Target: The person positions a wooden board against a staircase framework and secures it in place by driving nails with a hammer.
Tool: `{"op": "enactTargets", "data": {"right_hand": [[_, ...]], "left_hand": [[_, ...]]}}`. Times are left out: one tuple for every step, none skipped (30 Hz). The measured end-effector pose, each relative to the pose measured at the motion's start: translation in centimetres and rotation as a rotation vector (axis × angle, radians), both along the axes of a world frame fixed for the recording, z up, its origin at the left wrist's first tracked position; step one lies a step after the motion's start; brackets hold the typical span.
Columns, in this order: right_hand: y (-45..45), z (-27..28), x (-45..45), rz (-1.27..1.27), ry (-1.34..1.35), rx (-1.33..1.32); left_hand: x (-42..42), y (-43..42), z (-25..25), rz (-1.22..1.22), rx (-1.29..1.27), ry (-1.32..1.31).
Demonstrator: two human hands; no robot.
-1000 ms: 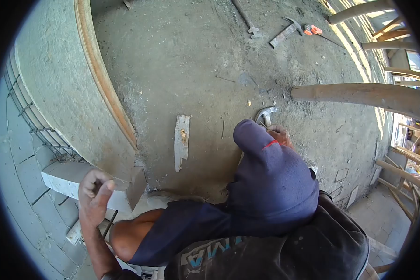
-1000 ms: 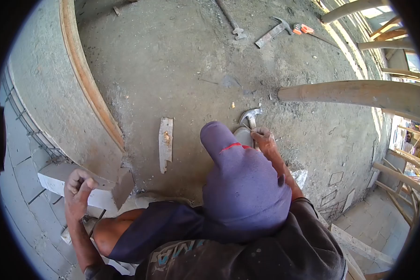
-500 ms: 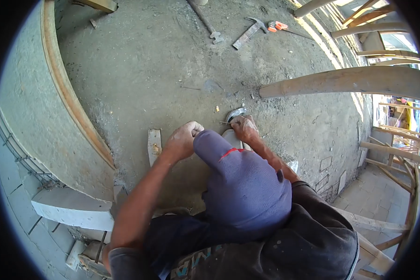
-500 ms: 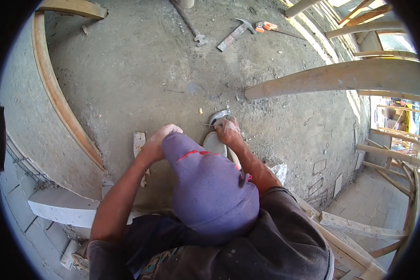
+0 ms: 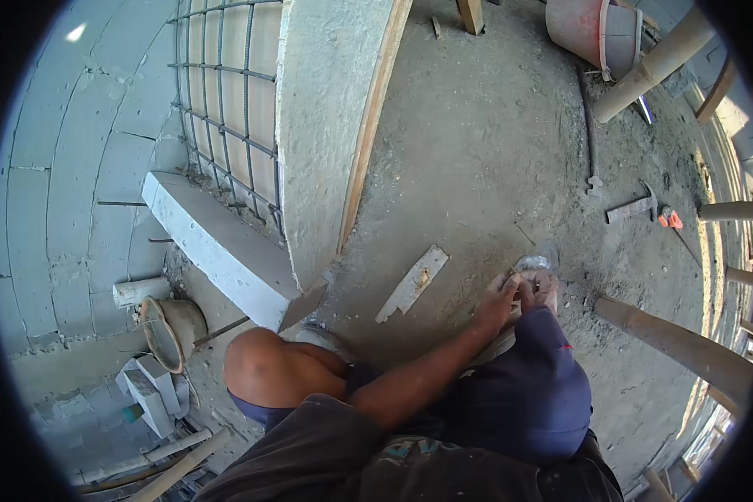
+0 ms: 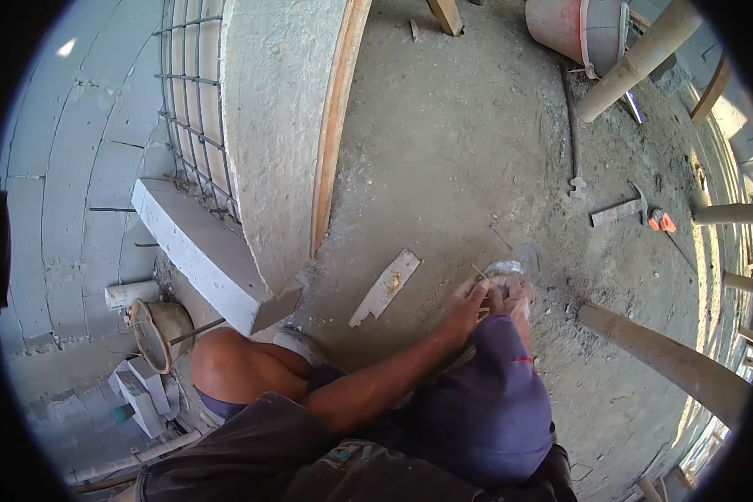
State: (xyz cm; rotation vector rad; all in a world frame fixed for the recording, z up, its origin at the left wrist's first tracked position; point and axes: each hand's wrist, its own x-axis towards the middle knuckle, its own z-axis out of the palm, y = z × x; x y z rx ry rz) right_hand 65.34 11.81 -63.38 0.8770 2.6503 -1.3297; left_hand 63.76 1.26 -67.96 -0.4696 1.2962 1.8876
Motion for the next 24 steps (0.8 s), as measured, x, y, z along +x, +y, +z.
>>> {"op": "enactTargets", "data": {"right_hand": [[-0.5, 0.1, -1.4, 0.037, -0.001, 0.073], [-0.8, -0.4, -2.4, 0.154, 0.003, 0.076], [-1.0, -1.4, -3.2, 0.273, 0.003, 0.080], [-1.3, -2.4, -3.9, 0.390, 0.002, 0.083], [-1.8, -3.2, -4.6, 0.529, 0.036, 0.167], [-2.4, -4.0, -5.2, 0.669, 0.069, 0.251], [-3.1, -4.4, -5.8, 0.810, 0.105, 0.336], [-3.6, -4.6, -6.2, 0.838, 0.078, 0.321], [-4.2, -4.7, -6.4, 0.865, 0.048, 0.304], [-4.9, -4.4, -6.8, 0.890, 0.019, 0.288], [-5.5, -4.1, -6.9, 0.803, -0.011, 0.207], [-6.0, -3.7, -7.0, 0.714, -0.042, 0.128], [-6.2, -3.3, -7.0, 0.623, -0.071, 0.051], [-6.0, -3.7, -6.9, 0.562, -0.053, -0.056], [-5.6, -4.6, -6.7, 0.499, -0.034, -0.162], [-5.2, -4.6, -6.7, 0.436, -0.015, -0.267], [-4.7, -4.5, -6.4, 0.315, -0.106, -0.335], [-4.3, -3.8, -6.1, 0.192, -0.195, -0.403], [-4.1, -3.3, -5.7, 0.066, -0.283, -0.470], [-3.6, -3.1, -5.2, 0.031, -0.328, -0.530], [-2.9, -2.9, -4.4, -0.007, -0.372, -0.587], [-2.5, -2.6, -3.7, -0.044, -0.417, -0.641], [-2.3, -2.3, -3.1, -0.001, -0.520, -0.604], [-2.0, -2.3, -2.7, 0.041, -0.622, -0.565]], "left_hand": [[-0.2, -0.5, 0.4, 0.122, 0.045, -0.082], [-0.7, -1.2, 0.2, 0.161, 0.015, -0.062], [-1.3, -2.1, -0.1, 0.201, -0.014, -0.044], [-1.9, -2.9, -0.3, 0.240, -0.042, -0.028], [-2.5, -3.6, 0.3, 0.323, -0.079, -0.020], [-3.1, -4.2, 1.1, 0.406, -0.116, -0.013], [-3.4, -4.6, 1.6, 0.491, -0.152, -0.004], [-3.2, -4.9, 0.4, 0.513, -0.164, 0.024], [-3.2, -5.4, -0.9, 0.535, -0.177, 0.050], [-3.5, -5.9, -0.6, 0.555, -0.190, 0.077], [-3.4, -6.1, -0.1, 0.579, -0.163, 0.019], [-3.3, -6.3, 0.3, 0.600, -0.135, -0.041], [-3.3, -6.7, 0.9, 0.621, -0.105, -0.101], [-3.4, -7.4, 0.4, 0.601, -0.092, -0.110], [-3.6, -8.3, -0.2, 0.580, -0.079, -0.120], [-3.9, -9.2, -0.4, 0.561, -0.065, -0.130], [-4.3, -9.8, -0.5, 0.586, -0.065, -0.132], [-5.2, -10.6, -0.3, 0.611, -0.067, -0.133], [-6.2, -11.5, 0.0, 0.636, -0.071, -0.133], [-7.3, -12.5, 0.2, 0.681, -0.035, -0.100], [-8.4, -13.4, 0.5, 0.725, 0.004, -0.069], [-9.5, -14.2, 0.9, 0.770, 0.044, -0.038], [-10.4, -14.9, 1.4, 0.778, 0.041, 0.006], [-11.4, -15.6, 1.9, 0.788, 0.039, 0.052]]}}
